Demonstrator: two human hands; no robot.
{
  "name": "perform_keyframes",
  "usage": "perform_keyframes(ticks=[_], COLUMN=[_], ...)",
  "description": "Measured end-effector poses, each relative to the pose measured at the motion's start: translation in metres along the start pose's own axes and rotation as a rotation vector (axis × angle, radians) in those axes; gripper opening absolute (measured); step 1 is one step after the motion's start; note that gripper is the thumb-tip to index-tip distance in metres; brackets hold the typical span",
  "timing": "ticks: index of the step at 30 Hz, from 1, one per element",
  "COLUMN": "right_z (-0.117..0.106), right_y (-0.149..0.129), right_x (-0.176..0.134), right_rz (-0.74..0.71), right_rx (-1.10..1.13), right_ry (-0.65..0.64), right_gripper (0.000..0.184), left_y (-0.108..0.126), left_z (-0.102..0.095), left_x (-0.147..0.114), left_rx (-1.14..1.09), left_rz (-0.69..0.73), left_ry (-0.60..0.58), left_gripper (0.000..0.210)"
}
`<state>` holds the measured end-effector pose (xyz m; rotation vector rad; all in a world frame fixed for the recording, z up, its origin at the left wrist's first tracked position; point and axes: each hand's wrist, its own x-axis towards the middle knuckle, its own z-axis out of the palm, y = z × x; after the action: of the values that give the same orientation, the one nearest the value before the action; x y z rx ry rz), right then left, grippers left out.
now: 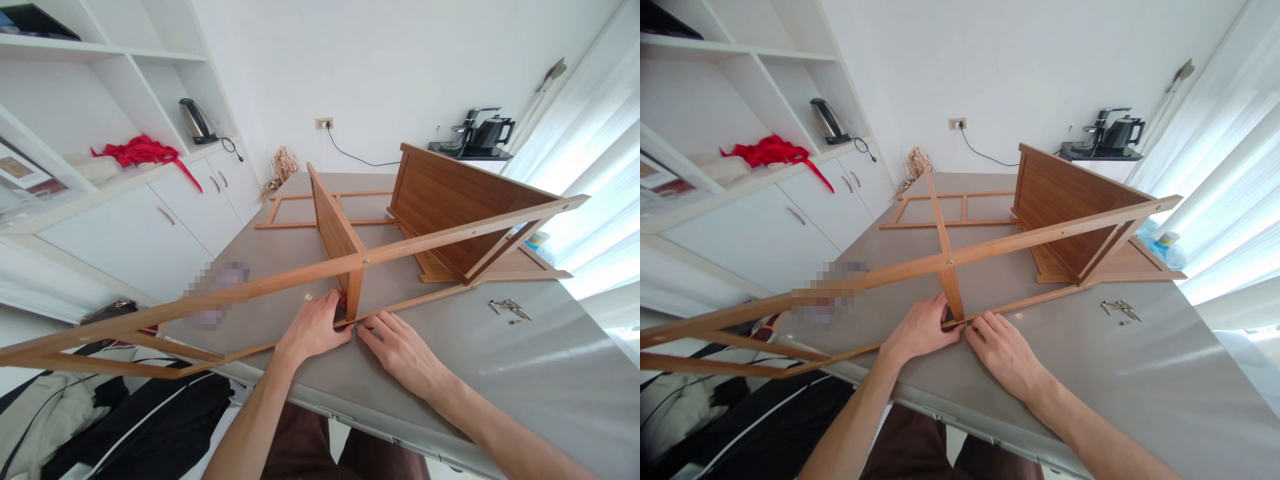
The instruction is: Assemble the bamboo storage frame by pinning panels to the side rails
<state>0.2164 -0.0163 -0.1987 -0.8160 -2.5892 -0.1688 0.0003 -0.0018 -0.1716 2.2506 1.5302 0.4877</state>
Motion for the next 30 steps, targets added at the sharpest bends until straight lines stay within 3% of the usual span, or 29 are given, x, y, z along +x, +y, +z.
perform_keyframes(ticks=[6, 19, 30], right_z=[0.003, 0.0, -0.001], right_y=[0.002, 0.011, 0.012], right_x=[-0.001, -0.004, -0.003], right_rz=[0.064, 0.045, 0.026], right_rx=[0.119, 0.133, 0.125], right_ry=[0.088, 0.009, 0.026], right_gripper=[0.017, 0.022, 0.023], left_y=[-0.002, -0.001, 0.002], left_z=[0.002, 0.0, 0.0], left_x=[0.0, 0.0, 0.0], left_rx=[-0.016, 0.009, 0.024], left_rz=[0.012, 0.023, 0.011], left_ry=[0.015, 0.011, 0.009], left_gripper=[0.026, 0.028, 0.025])
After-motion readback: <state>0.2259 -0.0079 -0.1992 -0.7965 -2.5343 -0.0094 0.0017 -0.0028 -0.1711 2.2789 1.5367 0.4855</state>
